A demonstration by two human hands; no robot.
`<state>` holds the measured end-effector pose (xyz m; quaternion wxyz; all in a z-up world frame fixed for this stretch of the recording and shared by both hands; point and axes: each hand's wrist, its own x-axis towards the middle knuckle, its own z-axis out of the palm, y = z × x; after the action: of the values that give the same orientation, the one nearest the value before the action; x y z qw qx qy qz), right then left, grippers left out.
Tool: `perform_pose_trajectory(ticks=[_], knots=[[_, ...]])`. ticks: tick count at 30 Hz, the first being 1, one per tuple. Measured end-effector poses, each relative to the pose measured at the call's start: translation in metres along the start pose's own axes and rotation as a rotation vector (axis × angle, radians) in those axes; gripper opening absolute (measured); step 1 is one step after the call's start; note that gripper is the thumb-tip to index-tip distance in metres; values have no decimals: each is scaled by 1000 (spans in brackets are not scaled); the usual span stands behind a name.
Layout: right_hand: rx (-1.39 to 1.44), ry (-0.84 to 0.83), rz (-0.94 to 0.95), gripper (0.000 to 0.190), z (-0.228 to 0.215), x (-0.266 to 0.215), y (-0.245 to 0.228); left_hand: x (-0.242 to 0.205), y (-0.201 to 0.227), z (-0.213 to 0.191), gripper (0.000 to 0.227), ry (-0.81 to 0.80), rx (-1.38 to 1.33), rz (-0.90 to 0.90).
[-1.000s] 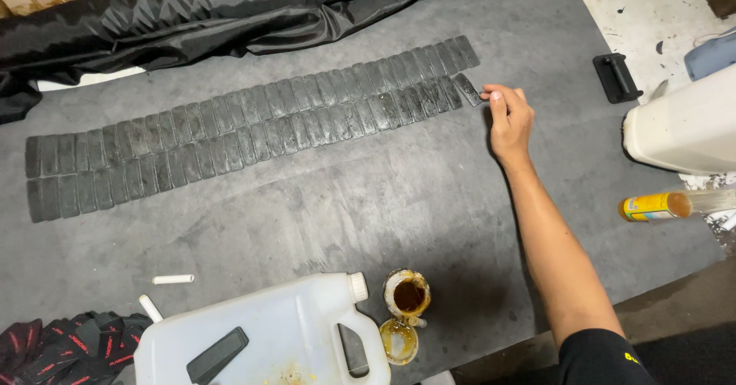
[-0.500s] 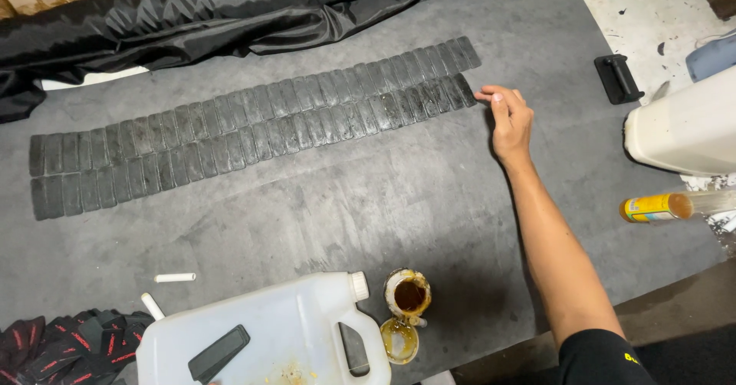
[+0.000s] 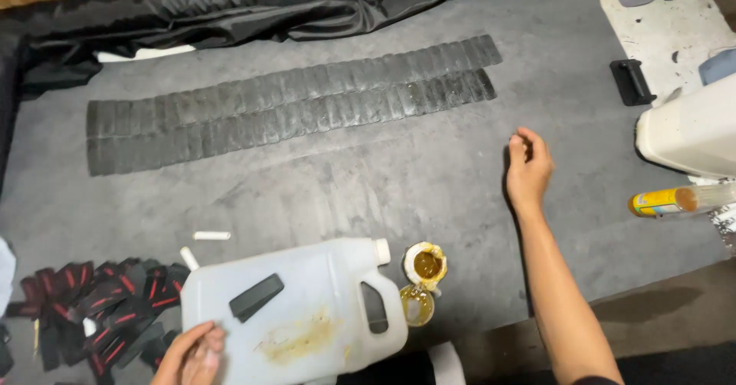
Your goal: Applying glue to small black tags and arranging them in rows on a workshop table
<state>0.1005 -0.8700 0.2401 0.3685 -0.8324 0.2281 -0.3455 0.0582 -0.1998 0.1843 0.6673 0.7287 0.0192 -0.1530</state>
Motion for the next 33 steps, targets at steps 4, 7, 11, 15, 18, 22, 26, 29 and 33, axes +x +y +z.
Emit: perform_pose_trajectory(ticks=[4,7,11,15,18,22,26,29,33], knots=[[-443,-186,-279,29,-42,-89,-29,-64,177,79,25,288,322,325],[-511,-230,-247,35,-73,-157,-49,-58,217,84,27,241,666,616],[-428,-207,-166,21,-96,-224,-90,-47,218,74,42,111,747,610],[-297,-150,-173,17,-103,-259,-123,-35,204,72,42,7,829,664],[-274,-168,-174,20,-96,-274,-120,-32,201,71,32,15,781,713],[-190,-226,-230,27,-77,-268,-142,-26,199,68,23,40,707,746],[-183,-186,-246,29,-59,-258,-151,-42,208,70,21,83,659,800],[-168,-202,-212,26,-55,-250,-145,-57,206,78,24,110,663,859],[-145,-223,-186,20,-56,-248,-131,-72,187,96,33,64,771,910]])
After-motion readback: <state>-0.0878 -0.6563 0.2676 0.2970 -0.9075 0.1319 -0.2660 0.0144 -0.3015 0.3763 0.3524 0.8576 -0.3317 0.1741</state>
